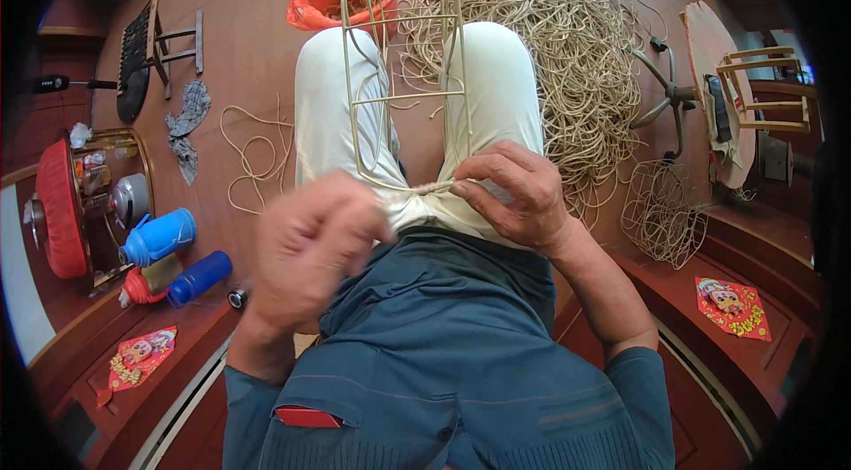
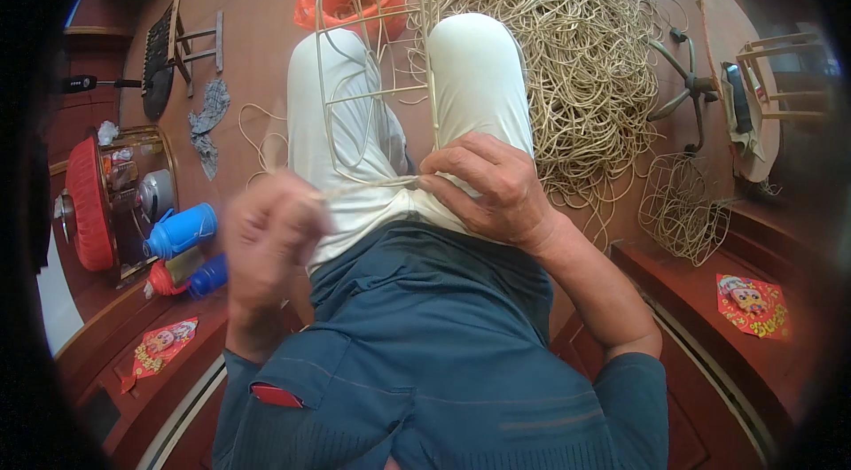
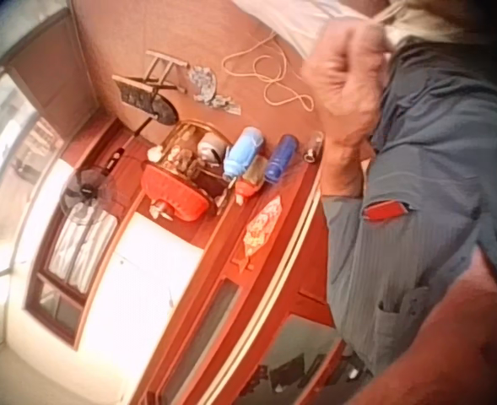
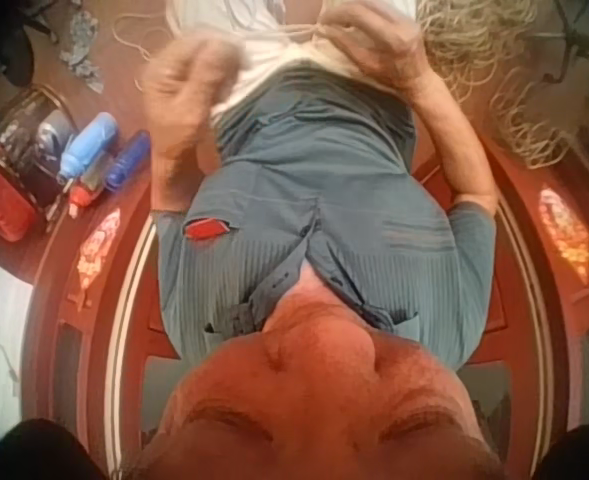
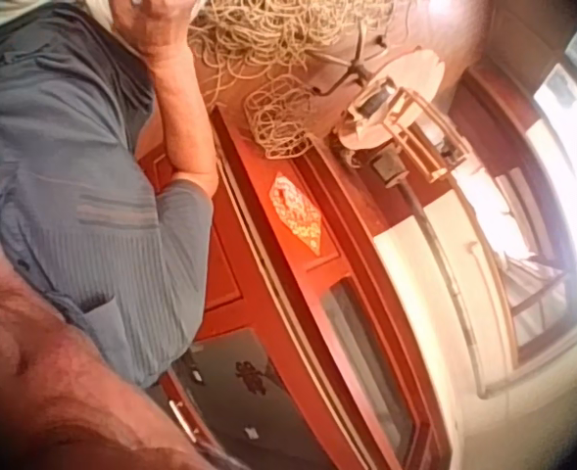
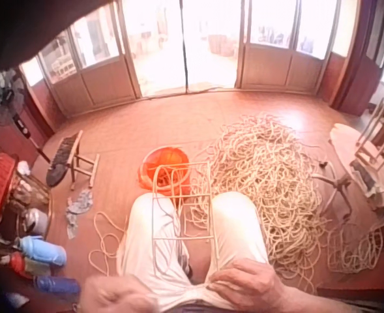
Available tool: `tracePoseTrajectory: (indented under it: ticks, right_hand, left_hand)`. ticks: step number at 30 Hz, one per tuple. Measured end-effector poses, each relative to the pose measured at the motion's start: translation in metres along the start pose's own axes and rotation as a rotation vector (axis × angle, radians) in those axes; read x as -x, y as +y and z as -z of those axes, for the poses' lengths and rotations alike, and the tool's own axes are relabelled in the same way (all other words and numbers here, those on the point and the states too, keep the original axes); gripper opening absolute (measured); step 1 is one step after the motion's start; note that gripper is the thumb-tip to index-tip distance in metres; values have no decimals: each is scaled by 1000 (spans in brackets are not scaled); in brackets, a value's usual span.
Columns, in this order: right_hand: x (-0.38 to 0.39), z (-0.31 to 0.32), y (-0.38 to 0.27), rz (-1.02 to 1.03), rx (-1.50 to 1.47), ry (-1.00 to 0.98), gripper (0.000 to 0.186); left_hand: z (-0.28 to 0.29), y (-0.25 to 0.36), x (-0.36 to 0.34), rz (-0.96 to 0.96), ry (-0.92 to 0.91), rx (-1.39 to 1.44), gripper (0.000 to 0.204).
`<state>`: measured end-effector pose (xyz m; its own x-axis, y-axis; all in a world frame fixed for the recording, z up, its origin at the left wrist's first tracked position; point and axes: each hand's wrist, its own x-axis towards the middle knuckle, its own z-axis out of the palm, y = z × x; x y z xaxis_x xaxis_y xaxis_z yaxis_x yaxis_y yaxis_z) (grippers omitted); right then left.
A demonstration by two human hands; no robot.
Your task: Weaving reed or straw strips around a structured frame to create a basket or similar object.
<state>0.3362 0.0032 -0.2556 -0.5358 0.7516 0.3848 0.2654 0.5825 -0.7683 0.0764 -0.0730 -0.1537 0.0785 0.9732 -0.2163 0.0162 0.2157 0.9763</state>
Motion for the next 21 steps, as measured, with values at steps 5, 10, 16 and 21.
tracePoseTrajectory:
  ticks: [5,10,16,21]
  right_hand:
    - [3,-7,-1,-89,-72,33,14]
    - [4,-12,-8,-198,-181,111,13]
    - [6,-11,-4,-160,-102,26,18]
    - [8,-8,0,-60,-56,9,22]
  left_hand:
    - [43,7,-17,-222,335,57,21]
    - [38,-32,-3,-520,714,-154,25]
    - [0,-80,28,386,42,27,41]
    - [-6,-89,29,455,18,837,45]
